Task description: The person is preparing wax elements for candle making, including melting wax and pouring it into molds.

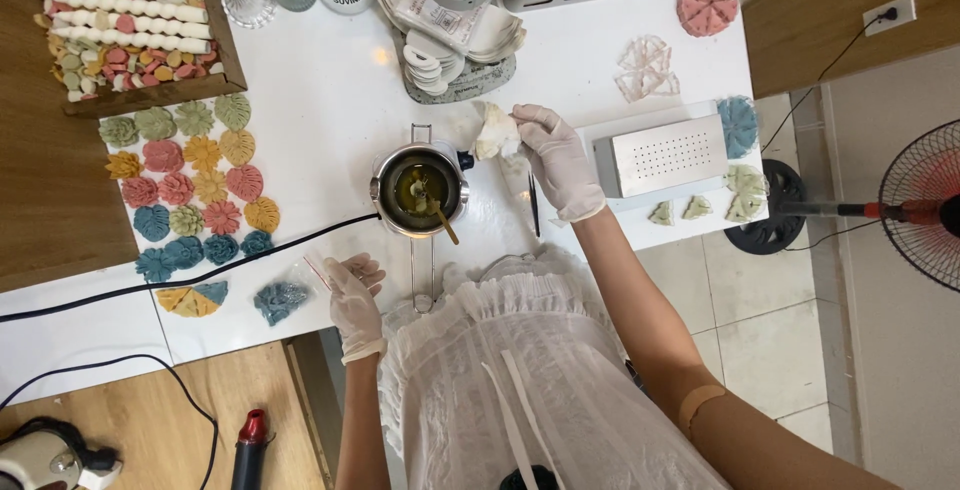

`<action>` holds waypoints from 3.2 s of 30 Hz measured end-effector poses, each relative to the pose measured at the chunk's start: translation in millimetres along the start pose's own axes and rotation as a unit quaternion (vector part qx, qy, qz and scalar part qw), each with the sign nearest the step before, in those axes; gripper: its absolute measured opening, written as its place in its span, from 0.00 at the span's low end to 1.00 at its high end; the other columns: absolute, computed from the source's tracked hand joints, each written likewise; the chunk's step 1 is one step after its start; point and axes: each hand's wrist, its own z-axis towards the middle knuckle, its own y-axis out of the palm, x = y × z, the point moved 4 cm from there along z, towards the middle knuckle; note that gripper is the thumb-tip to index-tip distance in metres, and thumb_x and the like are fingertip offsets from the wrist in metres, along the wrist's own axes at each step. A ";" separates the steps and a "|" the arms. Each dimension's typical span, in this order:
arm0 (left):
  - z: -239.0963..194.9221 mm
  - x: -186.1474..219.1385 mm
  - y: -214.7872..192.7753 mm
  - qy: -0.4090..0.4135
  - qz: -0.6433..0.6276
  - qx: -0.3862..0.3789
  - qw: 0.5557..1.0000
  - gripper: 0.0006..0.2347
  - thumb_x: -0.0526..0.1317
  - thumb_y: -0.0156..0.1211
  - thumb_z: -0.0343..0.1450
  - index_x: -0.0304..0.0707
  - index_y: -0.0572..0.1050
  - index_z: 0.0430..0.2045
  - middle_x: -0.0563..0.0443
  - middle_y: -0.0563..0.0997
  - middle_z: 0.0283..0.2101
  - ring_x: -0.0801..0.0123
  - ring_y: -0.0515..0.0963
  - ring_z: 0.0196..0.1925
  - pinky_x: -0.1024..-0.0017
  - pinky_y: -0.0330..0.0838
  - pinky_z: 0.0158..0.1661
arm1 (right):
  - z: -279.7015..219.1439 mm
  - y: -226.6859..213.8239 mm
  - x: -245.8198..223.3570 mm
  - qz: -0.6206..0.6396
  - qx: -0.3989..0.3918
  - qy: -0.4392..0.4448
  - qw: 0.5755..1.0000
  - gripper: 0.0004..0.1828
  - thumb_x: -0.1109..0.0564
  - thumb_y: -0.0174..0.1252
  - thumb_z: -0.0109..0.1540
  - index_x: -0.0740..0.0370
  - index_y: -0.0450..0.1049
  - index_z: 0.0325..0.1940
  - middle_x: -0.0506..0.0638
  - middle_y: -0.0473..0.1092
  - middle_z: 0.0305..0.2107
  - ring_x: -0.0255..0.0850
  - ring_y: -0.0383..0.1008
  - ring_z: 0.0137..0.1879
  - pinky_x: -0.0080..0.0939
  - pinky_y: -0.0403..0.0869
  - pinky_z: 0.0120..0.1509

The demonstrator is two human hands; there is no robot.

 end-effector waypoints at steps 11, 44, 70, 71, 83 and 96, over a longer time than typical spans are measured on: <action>5.7 5.4 -10.7 0.016 -0.048 0.034 0.998 0.28 0.62 0.36 0.77 0.35 0.77 0.42 0.50 0.81 0.37 0.67 0.81 0.38 0.69 0.73 0.43 | 43.7 109.0 -10.7 -0.075 -0.127 0.021 0.989 0.27 0.75 0.55 0.60 0.69 0.67 0.64 0.52 0.71 0.51 0.33 0.72 0.49 0.31 0.73 0.56; -14.1 -23.9 68.2 -0.153 -0.055 -0.301 0.940 0.21 0.54 0.39 0.78 0.40 0.77 0.42 0.60 0.67 0.16 0.80 0.57 0.14 0.77 0.54 0.18 | -70.0 133.1 34.4 -0.443 -0.060 -0.127 0.885 0.07 0.61 0.55 0.68 0.58 0.77 0.49 0.51 0.77 0.44 0.35 0.74 0.44 0.34 0.74 0.52; 1.2 -31.9 63.5 -0.176 -0.047 -0.298 0.937 0.22 0.56 0.36 0.79 0.37 0.75 0.36 0.61 0.57 0.13 0.79 0.49 0.12 0.75 0.44 0.15 | -48.0 121.4 34.2 -0.541 -0.143 -0.099 0.823 0.12 0.54 0.43 0.73 0.60 0.70 0.43 0.49 0.75 0.35 0.35 0.73 0.39 0.35 0.74 0.49; 0.0 -30.1 63.1 -0.169 -0.042 -0.298 0.939 0.23 0.56 0.36 0.79 0.36 0.75 0.35 0.61 0.57 0.13 0.79 0.50 0.12 0.75 0.45 0.15 | -47.0 121.2 28.6 -0.561 -0.085 -0.105 0.817 0.13 0.54 0.44 0.74 0.61 0.71 0.42 0.51 0.73 0.33 0.38 0.71 0.37 0.37 0.73 0.47; 2.3 -34.6 62.1 -0.155 -0.031 -0.301 0.941 0.24 0.58 0.38 0.78 0.34 0.73 0.31 0.62 0.58 0.14 0.79 0.51 0.14 0.76 0.45 0.16 | -46.2 123.2 24.8 -0.577 -0.125 -0.201 0.782 0.14 0.57 0.46 0.73 0.63 0.74 0.39 0.54 0.74 0.34 0.43 0.73 0.40 0.41 0.73 0.51; 12.6 -40.3 61.5 -0.173 -0.001 -0.287 0.942 0.26 0.59 0.39 0.78 0.34 0.74 0.28 0.61 0.58 0.14 0.78 0.51 0.13 0.76 0.48 0.15 | -54.8 105.5 23.8 -0.569 -0.064 -0.174 0.801 0.14 0.58 0.45 0.73 0.67 0.70 0.38 0.51 0.74 0.31 0.40 0.72 0.33 0.37 0.74 0.43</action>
